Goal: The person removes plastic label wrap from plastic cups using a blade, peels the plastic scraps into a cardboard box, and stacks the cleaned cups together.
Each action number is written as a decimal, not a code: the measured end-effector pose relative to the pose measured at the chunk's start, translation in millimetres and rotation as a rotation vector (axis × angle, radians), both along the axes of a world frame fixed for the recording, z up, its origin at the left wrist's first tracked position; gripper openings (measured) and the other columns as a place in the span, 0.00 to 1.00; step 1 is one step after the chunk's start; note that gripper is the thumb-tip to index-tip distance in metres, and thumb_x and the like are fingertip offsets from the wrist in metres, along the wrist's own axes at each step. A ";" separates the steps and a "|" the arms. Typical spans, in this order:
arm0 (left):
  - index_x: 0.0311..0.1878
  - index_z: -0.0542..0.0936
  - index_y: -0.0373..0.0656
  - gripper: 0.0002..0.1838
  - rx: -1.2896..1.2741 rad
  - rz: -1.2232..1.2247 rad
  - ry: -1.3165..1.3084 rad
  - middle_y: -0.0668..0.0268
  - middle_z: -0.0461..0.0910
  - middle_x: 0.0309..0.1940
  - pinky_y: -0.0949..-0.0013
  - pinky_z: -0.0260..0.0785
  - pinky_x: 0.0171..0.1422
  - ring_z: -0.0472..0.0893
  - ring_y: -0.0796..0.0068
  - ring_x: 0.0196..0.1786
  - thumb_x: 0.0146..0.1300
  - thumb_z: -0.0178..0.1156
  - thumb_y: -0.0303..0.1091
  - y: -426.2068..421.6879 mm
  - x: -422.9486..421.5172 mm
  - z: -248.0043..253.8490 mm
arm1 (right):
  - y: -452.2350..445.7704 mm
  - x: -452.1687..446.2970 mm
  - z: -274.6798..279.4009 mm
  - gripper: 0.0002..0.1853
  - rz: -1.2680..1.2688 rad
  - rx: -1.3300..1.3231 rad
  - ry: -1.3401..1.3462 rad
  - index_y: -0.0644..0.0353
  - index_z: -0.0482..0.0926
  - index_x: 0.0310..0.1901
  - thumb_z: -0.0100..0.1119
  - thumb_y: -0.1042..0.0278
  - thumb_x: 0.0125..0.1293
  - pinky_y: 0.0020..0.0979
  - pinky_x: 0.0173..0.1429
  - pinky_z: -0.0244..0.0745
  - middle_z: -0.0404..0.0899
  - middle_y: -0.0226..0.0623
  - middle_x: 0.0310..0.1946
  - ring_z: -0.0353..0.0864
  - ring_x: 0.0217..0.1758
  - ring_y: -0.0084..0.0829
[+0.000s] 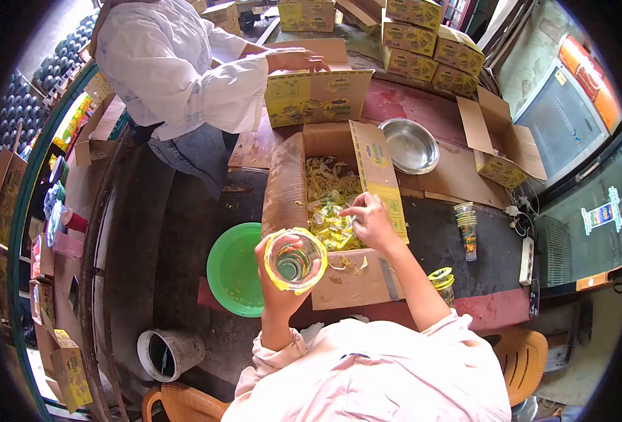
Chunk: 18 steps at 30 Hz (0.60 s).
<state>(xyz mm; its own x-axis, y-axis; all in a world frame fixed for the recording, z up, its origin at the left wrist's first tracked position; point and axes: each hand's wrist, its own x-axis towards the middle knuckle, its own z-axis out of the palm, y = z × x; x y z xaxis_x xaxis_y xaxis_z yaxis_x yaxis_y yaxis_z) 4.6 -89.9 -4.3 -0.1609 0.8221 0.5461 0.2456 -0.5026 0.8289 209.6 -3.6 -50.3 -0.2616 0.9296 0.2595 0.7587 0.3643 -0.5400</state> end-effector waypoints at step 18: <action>0.55 0.62 0.40 0.38 -0.019 -0.064 -0.013 0.62 0.72 0.45 0.72 0.71 0.49 0.75 0.73 0.46 0.40 0.72 0.25 0.4 -1.2 -4.0 | -98.8 61.9 -30.6 0.10 -0.179 -0.036 -0.247 0.58 0.77 0.37 0.51 0.69 0.53 0.38 0.41 0.64 0.73 0.39 0.30 0.74 0.37 0.38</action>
<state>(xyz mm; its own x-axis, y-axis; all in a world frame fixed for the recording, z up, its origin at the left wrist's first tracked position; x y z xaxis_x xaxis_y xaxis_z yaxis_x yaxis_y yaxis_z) 3.4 -89.5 -8.3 -0.1141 0.8413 0.5284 0.2028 -0.5010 0.8414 271.4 -102.4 -80.9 -0.1442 0.9740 0.1749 0.9189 0.1974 -0.3415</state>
